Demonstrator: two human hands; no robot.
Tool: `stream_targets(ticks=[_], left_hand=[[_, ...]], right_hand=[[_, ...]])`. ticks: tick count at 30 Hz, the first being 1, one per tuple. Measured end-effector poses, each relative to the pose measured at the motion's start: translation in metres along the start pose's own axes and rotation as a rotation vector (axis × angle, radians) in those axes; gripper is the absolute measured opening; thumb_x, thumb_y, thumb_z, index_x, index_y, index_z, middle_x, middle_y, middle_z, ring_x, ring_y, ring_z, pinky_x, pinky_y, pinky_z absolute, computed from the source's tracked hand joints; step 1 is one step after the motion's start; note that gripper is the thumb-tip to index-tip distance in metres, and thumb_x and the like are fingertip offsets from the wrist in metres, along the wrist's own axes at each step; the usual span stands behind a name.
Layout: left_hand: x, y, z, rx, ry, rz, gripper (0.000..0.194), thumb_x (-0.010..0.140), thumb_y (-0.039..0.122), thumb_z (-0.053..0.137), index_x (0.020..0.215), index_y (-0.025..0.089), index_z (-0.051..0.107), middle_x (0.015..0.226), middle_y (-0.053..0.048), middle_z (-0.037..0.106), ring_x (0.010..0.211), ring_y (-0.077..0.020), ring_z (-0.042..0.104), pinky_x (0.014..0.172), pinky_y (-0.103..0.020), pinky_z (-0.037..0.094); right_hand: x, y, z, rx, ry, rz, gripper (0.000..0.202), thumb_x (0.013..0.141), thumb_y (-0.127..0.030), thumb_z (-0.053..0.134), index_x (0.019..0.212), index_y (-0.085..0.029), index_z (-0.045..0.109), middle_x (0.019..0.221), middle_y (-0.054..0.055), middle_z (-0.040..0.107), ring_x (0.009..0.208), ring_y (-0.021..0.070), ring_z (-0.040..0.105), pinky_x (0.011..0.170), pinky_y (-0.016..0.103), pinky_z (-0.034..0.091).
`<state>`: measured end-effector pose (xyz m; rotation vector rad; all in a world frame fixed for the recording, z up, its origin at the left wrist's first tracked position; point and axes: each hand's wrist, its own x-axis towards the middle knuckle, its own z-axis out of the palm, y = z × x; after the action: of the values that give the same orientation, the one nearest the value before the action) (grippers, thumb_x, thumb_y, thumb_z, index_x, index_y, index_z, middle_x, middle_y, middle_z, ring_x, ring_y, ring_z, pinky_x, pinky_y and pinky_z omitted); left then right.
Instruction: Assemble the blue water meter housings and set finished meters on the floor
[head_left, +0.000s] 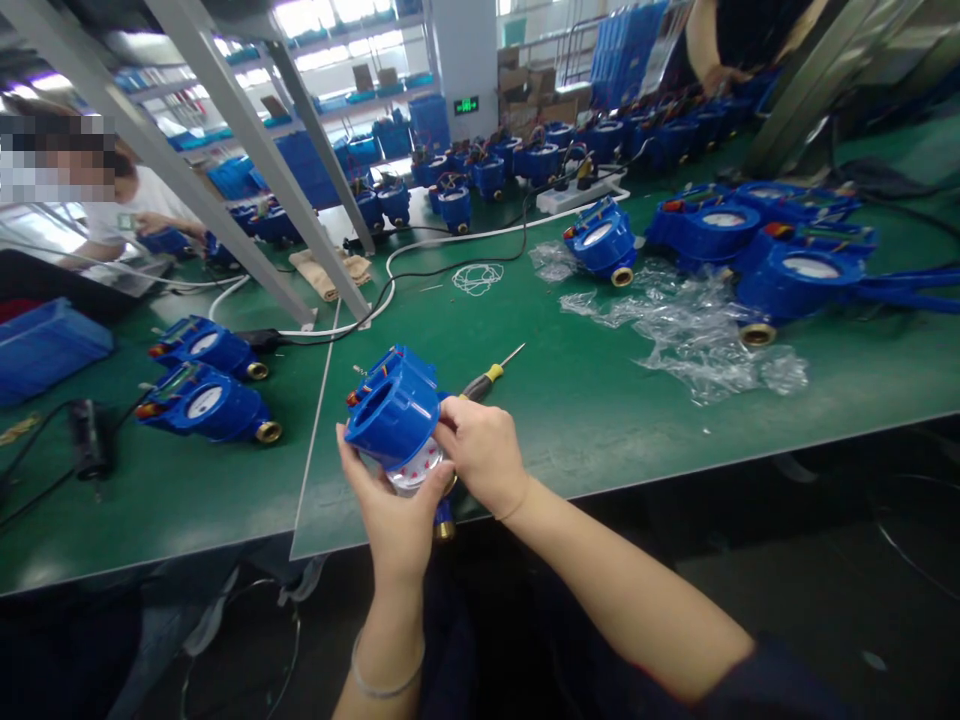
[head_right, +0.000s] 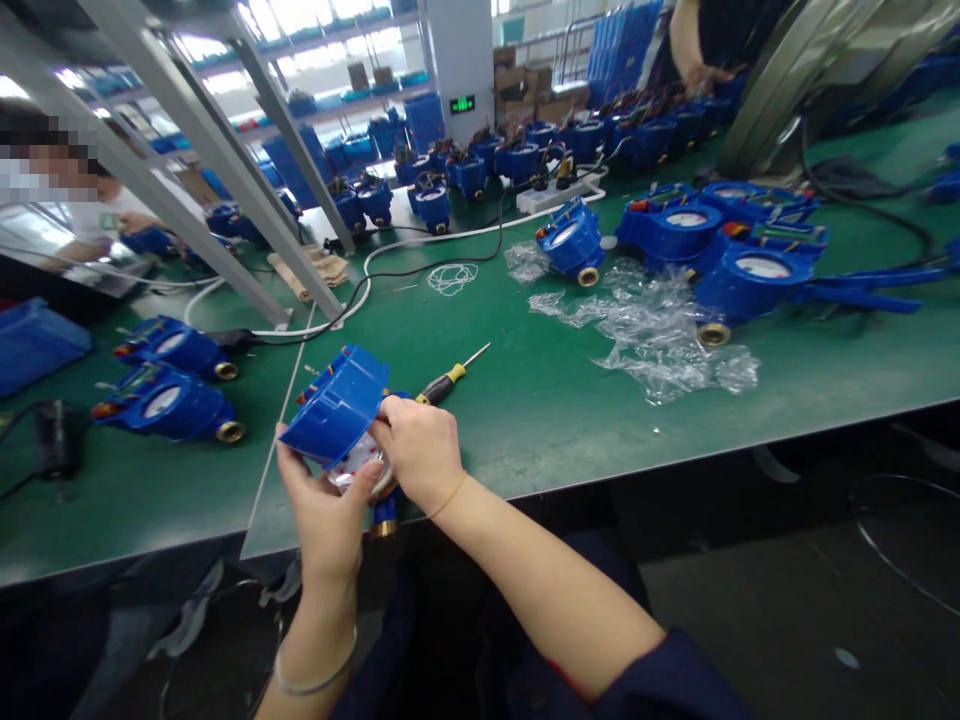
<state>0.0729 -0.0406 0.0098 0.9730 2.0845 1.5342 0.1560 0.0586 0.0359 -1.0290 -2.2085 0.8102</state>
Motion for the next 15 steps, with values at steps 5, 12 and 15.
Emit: stream_targets(ticks=[5,12,15], left_hand=[[0.017,0.001,0.002,-0.101,0.319,0.146,0.115,0.069,0.054,0.081,0.154,0.021,0.011,0.159,-0.023,0.027,0.141,-0.0339,0.042,0.113,-0.046,0.042],[0.021,-0.011,-0.008,-0.124,0.312,0.153,0.091,0.078,0.056,0.073,0.147,0.023,0.025,0.139,-0.019,0.050,0.113,-0.0271,0.064,0.097,-0.043,0.053],[0.023,-0.014,-0.009,-0.130,0.319,0.175,0.087,0.080,0.058,0.070,0.146,0.022,0.026,0.137,-0.019,0.051,0.112,-0.0255,0.063,0.095,-0.039,0.054]], right_hand=[[0.001,-0.006,0.010,0.055,0.023,-0.056,0.019,0.095,-0.027,0.062,0.079,-0.017,0.067,0.086,0.006,0.076,0.080,0.0181,0.069,0.067,0.027,0.039],[0.002,-0.001,0.000,0.637,-0.188,-0.016,0.025,0.088,-0.030,0.069,0.109,-0.017,0.073,0.110,0.006,0.077,0.101,0.0185,0.071,0.088,0.029,0.051],[0.004,0.003,0.000,0.642,-0.197,-0.027,0.040,0.075,-0.035,0.082,0.108,-0.015,0.074,0.109,0.009,0.076,0.100,0.0216,0.071,0.091,0.034,0.052]])
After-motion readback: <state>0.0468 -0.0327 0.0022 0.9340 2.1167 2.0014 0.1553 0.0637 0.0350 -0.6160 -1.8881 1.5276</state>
